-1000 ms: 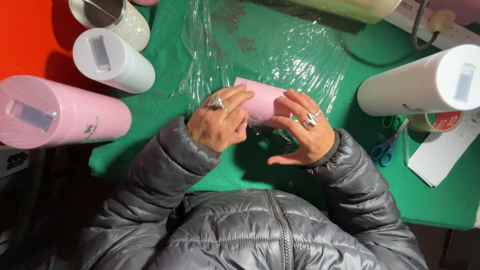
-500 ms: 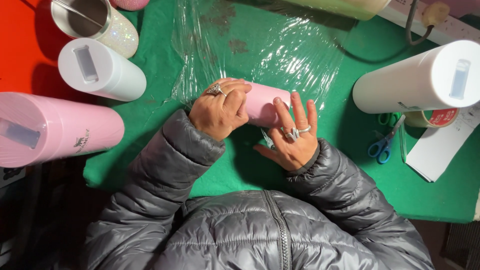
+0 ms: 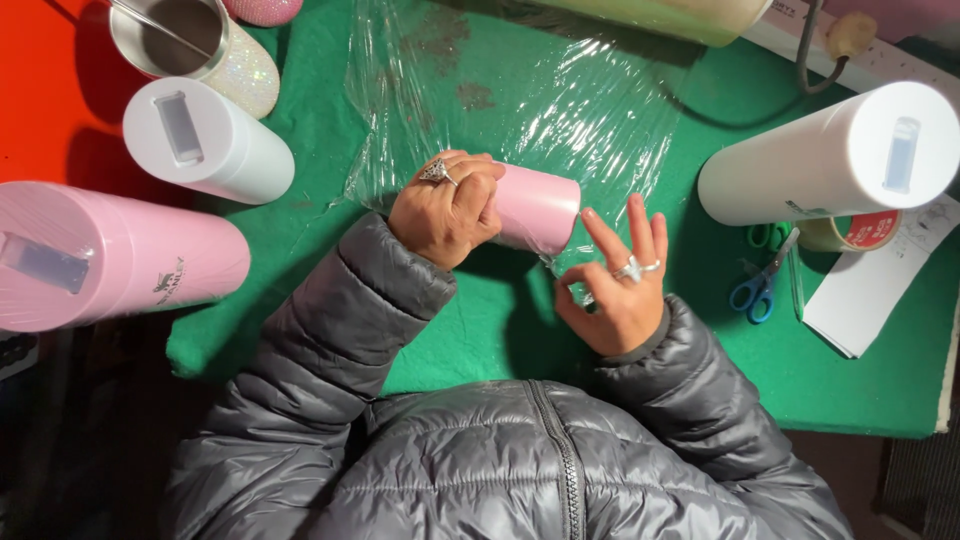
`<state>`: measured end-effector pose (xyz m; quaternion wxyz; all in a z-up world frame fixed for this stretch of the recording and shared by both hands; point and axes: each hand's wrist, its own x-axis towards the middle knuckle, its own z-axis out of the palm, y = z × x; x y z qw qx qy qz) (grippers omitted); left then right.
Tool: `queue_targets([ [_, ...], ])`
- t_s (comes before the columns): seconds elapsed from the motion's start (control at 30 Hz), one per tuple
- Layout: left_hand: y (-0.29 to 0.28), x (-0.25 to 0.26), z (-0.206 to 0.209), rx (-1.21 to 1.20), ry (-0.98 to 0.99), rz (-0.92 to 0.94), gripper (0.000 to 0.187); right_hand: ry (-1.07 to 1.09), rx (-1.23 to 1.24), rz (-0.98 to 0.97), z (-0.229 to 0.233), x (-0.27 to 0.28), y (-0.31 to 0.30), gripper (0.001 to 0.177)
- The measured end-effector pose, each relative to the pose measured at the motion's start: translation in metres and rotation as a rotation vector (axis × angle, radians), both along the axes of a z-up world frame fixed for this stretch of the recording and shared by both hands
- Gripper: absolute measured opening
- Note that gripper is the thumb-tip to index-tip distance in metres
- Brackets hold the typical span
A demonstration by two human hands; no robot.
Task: The person is seen wrapping pink and white tumblers with clear plastic wrap on a green tabletop.
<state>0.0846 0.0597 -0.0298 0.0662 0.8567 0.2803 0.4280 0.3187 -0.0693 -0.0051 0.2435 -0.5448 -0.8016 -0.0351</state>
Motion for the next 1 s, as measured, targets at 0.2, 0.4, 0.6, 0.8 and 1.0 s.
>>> queue_targets([
  [0.2,0.004,-0.001,-0.010,0.000,-0.040,-0.068,0.031,0.386,-0.238,0.126,0.032,0.039,0.021,0.017],
  [0.4,0.007,-0.002,-0.013,-0.030,-0.041,-0.111,0.034,0.403,-0.368,0.191,0.031,0.053,0.032,0.016],
  [0.6,0.006,-0.002,-0.012,-0.057,-0.028,-0.084,0.034,0.397,-0.601,-0.061,0.039,0.071,0.030,0.025],
  [0.8,0.006,-0.001,-0.013,-0.074,-0.026,-0.078,0.033,0.191,-0.298,-0.081,0.060,0.072,0.027,0.025],
  [1.0,0.006,0.004,-0.019,-0.065,-0.029,-0.003,0.031,0.075,0.143,0.216,0.069,0.013,0.007,0.032],
])
